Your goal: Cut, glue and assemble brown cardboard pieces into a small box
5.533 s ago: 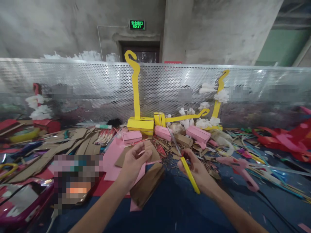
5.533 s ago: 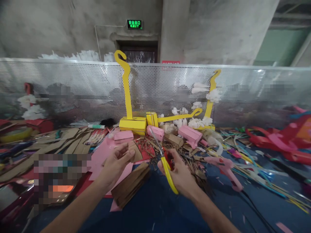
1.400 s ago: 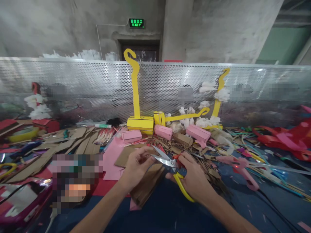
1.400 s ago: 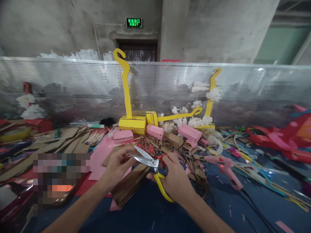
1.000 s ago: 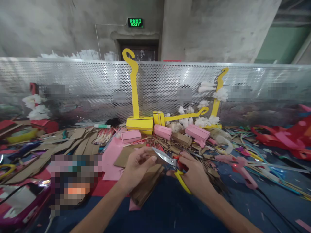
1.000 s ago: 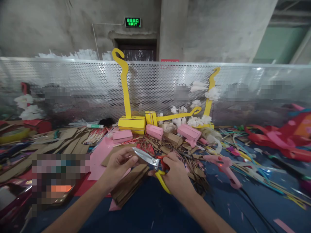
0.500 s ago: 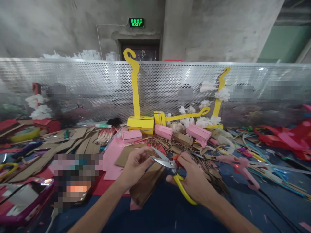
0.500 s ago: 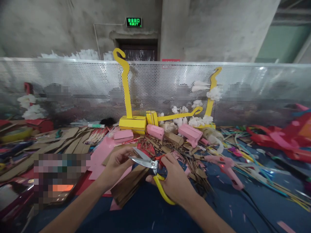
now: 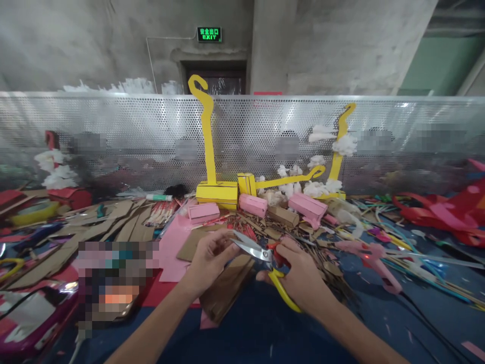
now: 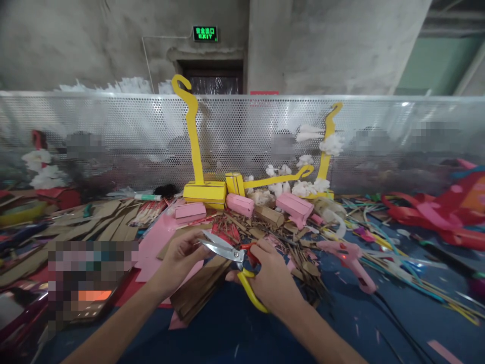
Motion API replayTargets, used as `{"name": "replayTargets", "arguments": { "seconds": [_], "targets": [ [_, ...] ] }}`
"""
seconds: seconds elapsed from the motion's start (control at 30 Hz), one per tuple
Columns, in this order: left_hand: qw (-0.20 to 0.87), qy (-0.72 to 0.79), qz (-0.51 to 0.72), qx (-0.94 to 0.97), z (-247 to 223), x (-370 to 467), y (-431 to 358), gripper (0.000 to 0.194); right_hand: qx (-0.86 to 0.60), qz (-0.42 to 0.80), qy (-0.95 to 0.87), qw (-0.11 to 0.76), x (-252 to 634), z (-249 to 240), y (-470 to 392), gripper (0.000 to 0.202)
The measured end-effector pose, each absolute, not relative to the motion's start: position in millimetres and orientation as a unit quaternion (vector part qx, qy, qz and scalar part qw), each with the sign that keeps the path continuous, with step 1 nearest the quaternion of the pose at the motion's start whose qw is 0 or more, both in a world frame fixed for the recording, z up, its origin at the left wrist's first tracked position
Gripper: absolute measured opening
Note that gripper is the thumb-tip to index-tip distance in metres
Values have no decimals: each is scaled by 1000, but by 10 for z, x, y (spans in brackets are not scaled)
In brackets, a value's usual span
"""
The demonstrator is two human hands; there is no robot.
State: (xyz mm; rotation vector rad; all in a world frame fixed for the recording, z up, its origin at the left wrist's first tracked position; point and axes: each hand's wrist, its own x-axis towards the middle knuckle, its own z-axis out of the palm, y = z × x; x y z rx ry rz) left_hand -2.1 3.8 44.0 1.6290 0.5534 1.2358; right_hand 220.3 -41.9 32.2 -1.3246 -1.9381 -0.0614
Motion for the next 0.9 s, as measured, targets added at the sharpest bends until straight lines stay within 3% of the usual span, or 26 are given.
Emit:
{"name": "replayTargets", "arguments": {
  "seconds": [0.27, 0.43, 0.7, 0.9],
  "targets": [
    [485, 234, 515, 667, 338, -41, 93, 18, -516, -17, -760, 395, 2222, 296, -393, 49],
    [468, 255, 524, 665, 374, -27, 79, 22, -539, 1, -760, 362, 2198, 312, -456, 37],
    [404, 263, 503, 717, 453, -62, 64, 14, -541, -5, -765, 350, 2185, 298, -470, 37],
    [427, 241, 496, 717, 400, -67, 69, 19, -529, -19, -766, 365, 2170, 306, -453, 39]
  ]
}}
